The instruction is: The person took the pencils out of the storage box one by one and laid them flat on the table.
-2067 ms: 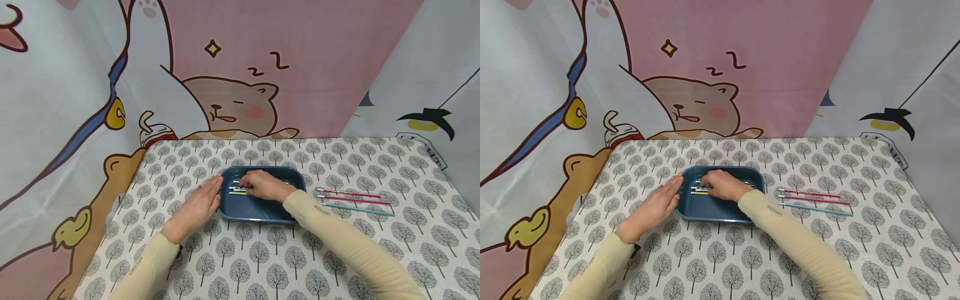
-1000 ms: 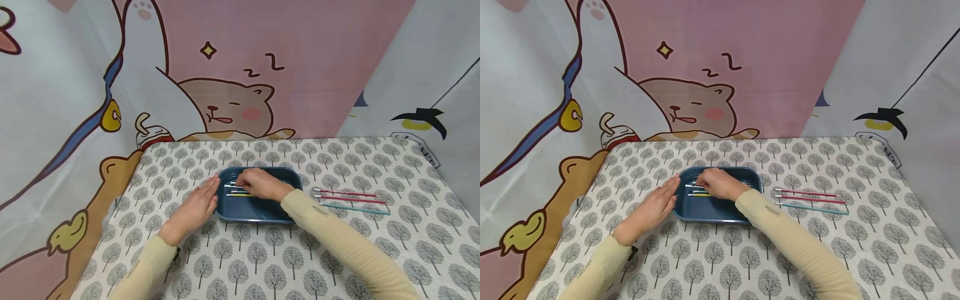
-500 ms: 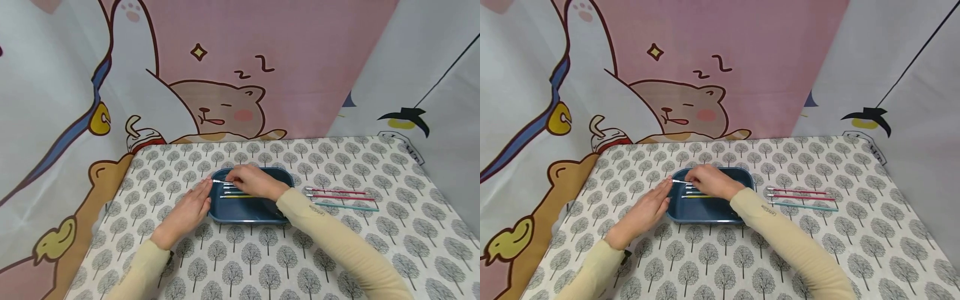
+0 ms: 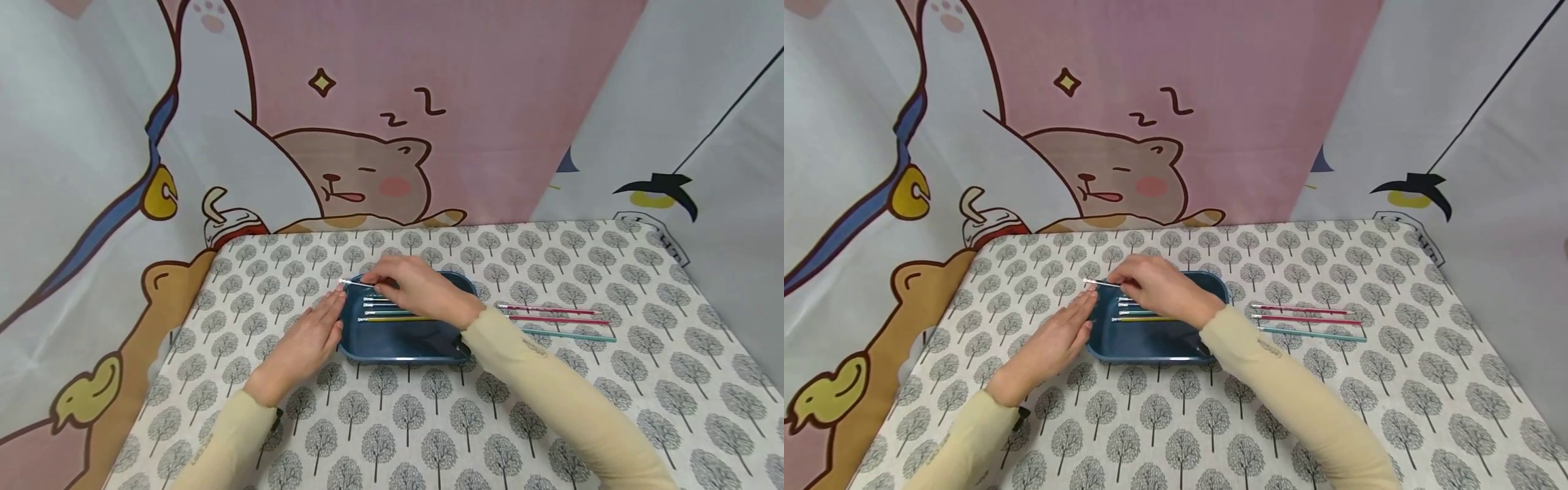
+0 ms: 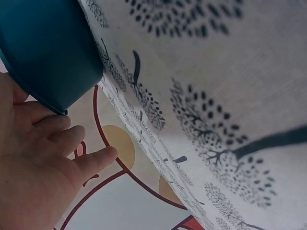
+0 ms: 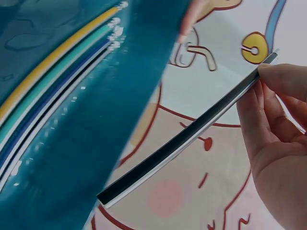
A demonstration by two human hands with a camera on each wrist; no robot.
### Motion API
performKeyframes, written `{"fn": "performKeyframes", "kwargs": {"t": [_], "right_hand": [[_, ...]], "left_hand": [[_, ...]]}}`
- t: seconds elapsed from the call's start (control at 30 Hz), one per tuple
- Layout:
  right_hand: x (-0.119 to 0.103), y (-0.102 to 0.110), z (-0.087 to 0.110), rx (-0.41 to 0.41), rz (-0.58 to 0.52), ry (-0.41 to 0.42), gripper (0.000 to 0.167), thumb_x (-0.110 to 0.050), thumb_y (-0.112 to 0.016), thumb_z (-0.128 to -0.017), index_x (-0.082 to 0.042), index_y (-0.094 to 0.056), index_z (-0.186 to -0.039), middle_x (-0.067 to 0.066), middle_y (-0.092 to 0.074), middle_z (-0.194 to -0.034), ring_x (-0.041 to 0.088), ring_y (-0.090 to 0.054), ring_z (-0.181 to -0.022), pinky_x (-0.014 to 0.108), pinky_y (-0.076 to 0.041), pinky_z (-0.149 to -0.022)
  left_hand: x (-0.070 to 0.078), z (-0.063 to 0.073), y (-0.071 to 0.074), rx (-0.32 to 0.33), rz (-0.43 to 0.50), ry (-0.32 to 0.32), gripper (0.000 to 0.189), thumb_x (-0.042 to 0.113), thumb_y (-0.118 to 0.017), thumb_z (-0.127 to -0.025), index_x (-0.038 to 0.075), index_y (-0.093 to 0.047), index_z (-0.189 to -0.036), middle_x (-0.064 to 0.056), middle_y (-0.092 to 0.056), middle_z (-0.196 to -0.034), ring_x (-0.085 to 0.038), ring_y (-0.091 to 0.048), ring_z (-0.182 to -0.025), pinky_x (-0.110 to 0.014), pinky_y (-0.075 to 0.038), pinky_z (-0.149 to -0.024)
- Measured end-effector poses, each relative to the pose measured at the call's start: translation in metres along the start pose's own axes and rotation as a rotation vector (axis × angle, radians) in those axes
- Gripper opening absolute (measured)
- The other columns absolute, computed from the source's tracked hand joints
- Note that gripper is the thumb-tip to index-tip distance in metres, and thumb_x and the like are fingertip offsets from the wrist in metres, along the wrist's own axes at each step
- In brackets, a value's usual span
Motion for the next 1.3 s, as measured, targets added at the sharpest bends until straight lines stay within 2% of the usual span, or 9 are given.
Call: {"fn": "performKeyframes", "kwargs": {"t": [0.6, 0.83, 1.07, 1.3], "right_hand": [[-0.033, 0.064, 0.027, 0.155, 0.002, 0.097, 0.025, -0.003, -0.071, -0.097, -0.011, -0.077, -0.12, -0.003, -0.073, -0.114, 0.01, -0.067, -0.103, 0.031, -0.057, -0.087], [-0.031, 0.082, 0.045, 0.184, 0.034, 0.083, 0.025, -0.001, -0.071, -0.096, -0.011, -0.078, -0.118, -0.003, -0.073, -0.112, 0.01, -0.067, -0.099, 0.032, -0.058, -0.083], [-0.025, 0.099, 0.069, 0.228, 0.073, 0.095, 0.031, 0.007, -0.073, -0.092, -0.01, -0.078, -0.117, -0.005, -0.074, -0.108, 0.007, -0.065, -0.092, 0.029, -0.058, -0.076], [-0.013, 0.109, 0.091, 0.241, 0.135, 0.03, 0.034, 0.009, -0.074, -0.09, -0.012, -0.079, -0.116, -0.005, -0.074, -0.109, 0.006, -0.065, -0.09, 0.028, -0.057, -0.072]], "left_hand": [[0.0, 0.001, 0.0, 0.015, -0.012, 0.0, 0.057, 0.029, -0.042, -0.112, 0.005, -0.029, -0.163, -0.012, -0.026, -0.169, -0.031, -0.03, -0.153, -0.062, -0.033, -0.119], [0.0, 0.001, -0.001, 0.007, -0.021, 0.004, 0.058, 0.03, -0.039, -0.112, 0.005, -0.028, -0.163, -0.011, -0.024, -0.17, -0.029, -0.027, -0.155, -0.062, -0.032, -0.119], [0.0, 0.002, -0.001, 0.01, -0.02, 0.004, 0.057, 0.028, -0.041, -0.112, 0.005, -0.029, -0.162, -0.012, -0.025, -0.17, -0.032, -0.03, -0.153, -0.062, -0.033, -0.118], [0.0, 0.001, 0.0, 0.008, -0.018, 0.006, 0.058, 0.027, -0.043, -0.112, 0.005, -0.028, -0.163, -0.01, -0.024, -0.17, -0.031, -0.03, -0.154, -0.062, -0.032, -0.119]]}}
Point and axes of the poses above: each hand's wrist, its own z-axis away from the middle knuckle, its own y-axis out of the back of the hand, x = y × z, the point moved 9 cm from there along -z, towards the middle knuckle
